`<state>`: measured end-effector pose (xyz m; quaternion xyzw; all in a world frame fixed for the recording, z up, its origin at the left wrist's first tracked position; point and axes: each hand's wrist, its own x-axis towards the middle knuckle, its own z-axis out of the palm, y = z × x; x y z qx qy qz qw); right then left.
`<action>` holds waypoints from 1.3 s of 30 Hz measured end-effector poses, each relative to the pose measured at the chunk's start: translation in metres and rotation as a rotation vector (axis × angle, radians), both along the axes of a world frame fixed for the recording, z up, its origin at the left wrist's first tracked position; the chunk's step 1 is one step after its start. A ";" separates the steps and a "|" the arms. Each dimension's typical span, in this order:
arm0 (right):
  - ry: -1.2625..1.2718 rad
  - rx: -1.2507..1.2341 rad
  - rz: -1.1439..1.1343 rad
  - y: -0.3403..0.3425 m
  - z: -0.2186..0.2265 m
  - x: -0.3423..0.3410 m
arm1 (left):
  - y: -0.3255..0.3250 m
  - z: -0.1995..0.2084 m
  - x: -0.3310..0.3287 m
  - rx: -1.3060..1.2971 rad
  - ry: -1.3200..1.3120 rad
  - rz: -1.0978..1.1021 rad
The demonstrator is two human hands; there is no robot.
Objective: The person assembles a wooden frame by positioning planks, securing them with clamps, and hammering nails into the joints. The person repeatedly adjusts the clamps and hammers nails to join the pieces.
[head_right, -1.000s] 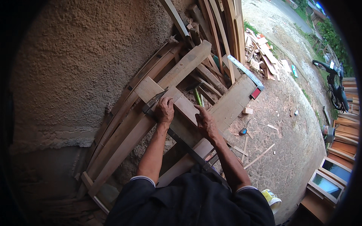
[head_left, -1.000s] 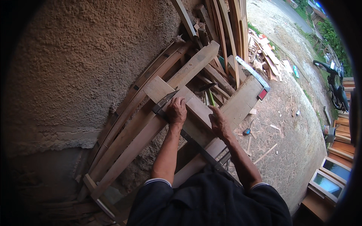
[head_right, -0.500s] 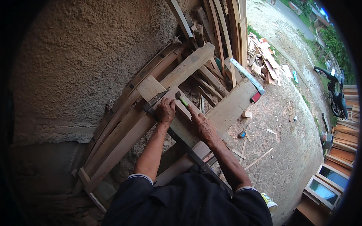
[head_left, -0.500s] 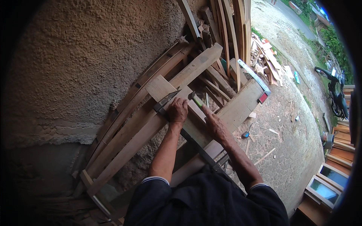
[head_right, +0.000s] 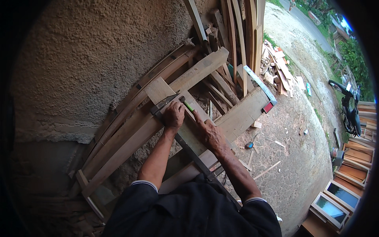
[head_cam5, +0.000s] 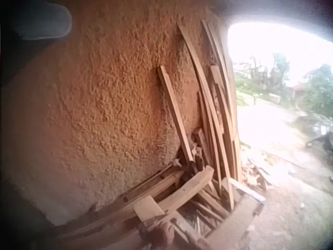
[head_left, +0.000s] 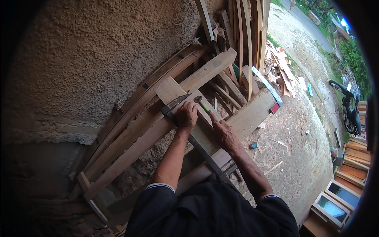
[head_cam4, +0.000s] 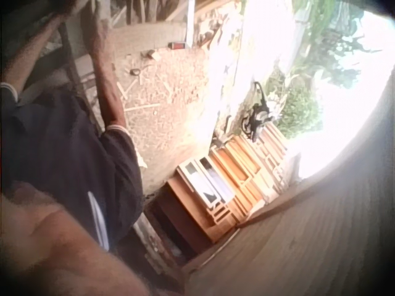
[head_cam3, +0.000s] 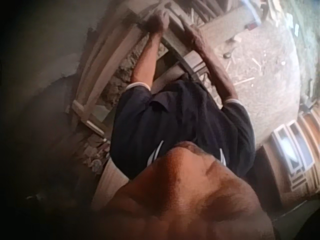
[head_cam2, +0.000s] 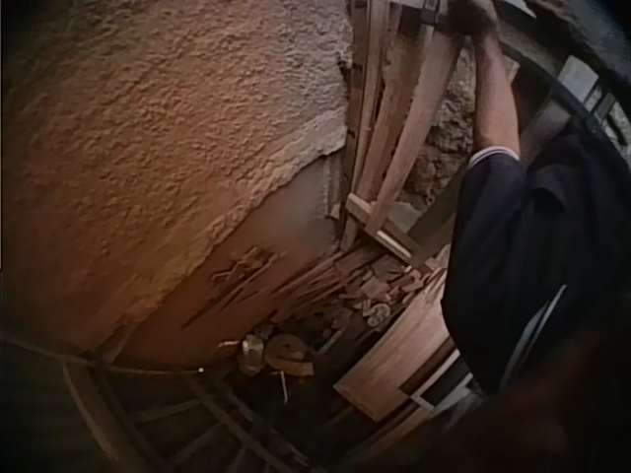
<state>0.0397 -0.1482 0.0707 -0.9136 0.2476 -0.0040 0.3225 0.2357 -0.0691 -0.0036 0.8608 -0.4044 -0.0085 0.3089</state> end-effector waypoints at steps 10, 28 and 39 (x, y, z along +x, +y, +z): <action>-0.104 -0.009 0.001 0.002 0.002 -0.002 | 0.007 -0.007 0.021 -0.217 0.186 0.009; -0.273 -0.138 -0.005 0.002 -0.023 0.000 | 0.003 -0.012 0.022 -0.190 0.270 0.100; 0.004 0.068 0.010 -0.005 -0.009 0.004 | -0.001 -0.009 0.022 -0.257 0.252 0.082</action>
